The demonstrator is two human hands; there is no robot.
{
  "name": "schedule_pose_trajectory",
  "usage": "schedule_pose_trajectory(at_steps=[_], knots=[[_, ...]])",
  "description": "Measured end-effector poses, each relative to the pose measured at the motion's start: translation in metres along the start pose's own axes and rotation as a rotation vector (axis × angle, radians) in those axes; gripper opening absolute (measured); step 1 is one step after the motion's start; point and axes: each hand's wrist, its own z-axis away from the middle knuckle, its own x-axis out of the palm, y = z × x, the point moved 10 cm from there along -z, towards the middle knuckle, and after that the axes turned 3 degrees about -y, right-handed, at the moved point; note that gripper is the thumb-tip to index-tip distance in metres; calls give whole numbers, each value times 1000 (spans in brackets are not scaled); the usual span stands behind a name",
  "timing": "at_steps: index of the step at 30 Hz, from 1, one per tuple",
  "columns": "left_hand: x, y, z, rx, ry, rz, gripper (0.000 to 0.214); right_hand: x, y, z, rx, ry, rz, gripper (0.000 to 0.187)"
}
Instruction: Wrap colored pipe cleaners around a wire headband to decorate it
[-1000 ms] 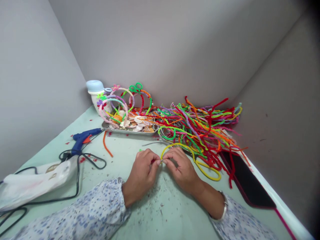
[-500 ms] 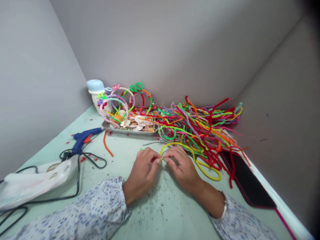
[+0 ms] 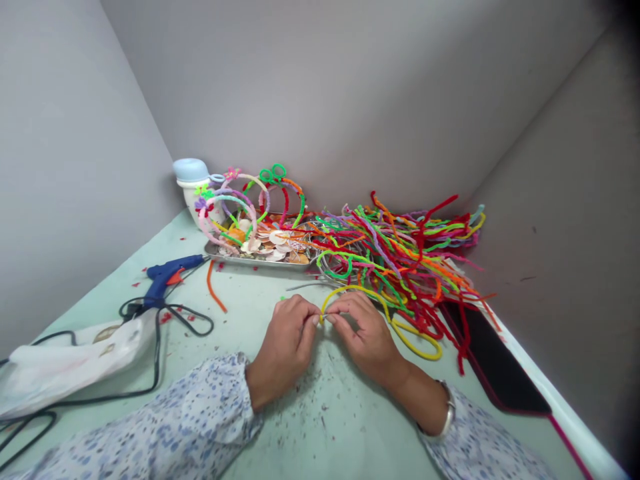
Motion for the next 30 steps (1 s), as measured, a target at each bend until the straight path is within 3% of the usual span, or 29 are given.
schedule_pose_trajectory(at_steps=[5,8,11,20,26,30], knots=[[-10,-1,1,-28,84,42,17,-26,-10,5,-48,217,69,11],[-16,-2,2,-32,139,72,16,-14,-17,5,-109,108,3,14],[-17,-2,3,-26,155,88,16,1,-14,3,-84,0,-31,18],[-12,0,4,-19,124,150,16,12,-12,-2,-42,-99,-27,21],[-13,-1,3,-22,128,94,15,11,-11,0,-31,-77,-27,9],[-14,-4,1,-31,144,81,14,6,-8,4,-11,-27,-24,12]])
